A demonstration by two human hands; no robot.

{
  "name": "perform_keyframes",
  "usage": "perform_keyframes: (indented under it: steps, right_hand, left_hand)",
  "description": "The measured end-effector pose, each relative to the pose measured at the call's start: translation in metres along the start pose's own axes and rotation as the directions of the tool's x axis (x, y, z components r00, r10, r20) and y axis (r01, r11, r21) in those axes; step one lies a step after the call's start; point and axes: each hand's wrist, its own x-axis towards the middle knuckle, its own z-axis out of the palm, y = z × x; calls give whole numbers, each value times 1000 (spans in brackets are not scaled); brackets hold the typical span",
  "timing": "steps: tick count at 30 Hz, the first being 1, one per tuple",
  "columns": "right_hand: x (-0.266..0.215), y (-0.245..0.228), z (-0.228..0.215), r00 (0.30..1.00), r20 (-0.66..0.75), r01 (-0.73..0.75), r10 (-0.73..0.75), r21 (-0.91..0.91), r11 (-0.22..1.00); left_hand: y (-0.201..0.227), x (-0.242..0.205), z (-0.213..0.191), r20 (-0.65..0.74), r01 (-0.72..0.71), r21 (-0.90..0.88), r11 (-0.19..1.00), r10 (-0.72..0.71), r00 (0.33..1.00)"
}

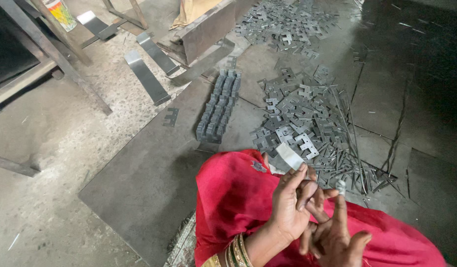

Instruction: The person sits on the floor and first tears a white strip of material into smaller pieces. Then the person picks up metal brackets from a pile on the floor and stacks them into neat rows, aligning them by hand.

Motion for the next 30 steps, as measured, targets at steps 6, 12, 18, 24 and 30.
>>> perform_keyframes:
  steps: [6,12,18,24,30]
  right_hand:
    - [2,29,-21,959,256,273,-122,-719,639]
    - [3,16,-12,952,207,298,-227,-448,843]
    - [31,-35,-1,881,-267,359,-392,-163,919]
    - [58,-68,18,907,-291,297,-303,-66,953]
    - [61,-65,13,942,-310,206,-132,217,954]
  left_hand:
    - [-4,1,0,-107,-75,135,988,89,990]
    - [-5,4,-7,-37,-50,138,989,56,998]
    - [17,8,-13,67,-134,420,898,116,991]
    - [9,-3,-1,129,-179,620,764,125,984]
    - [4,-12,3,354,-388,766,512,168,920]
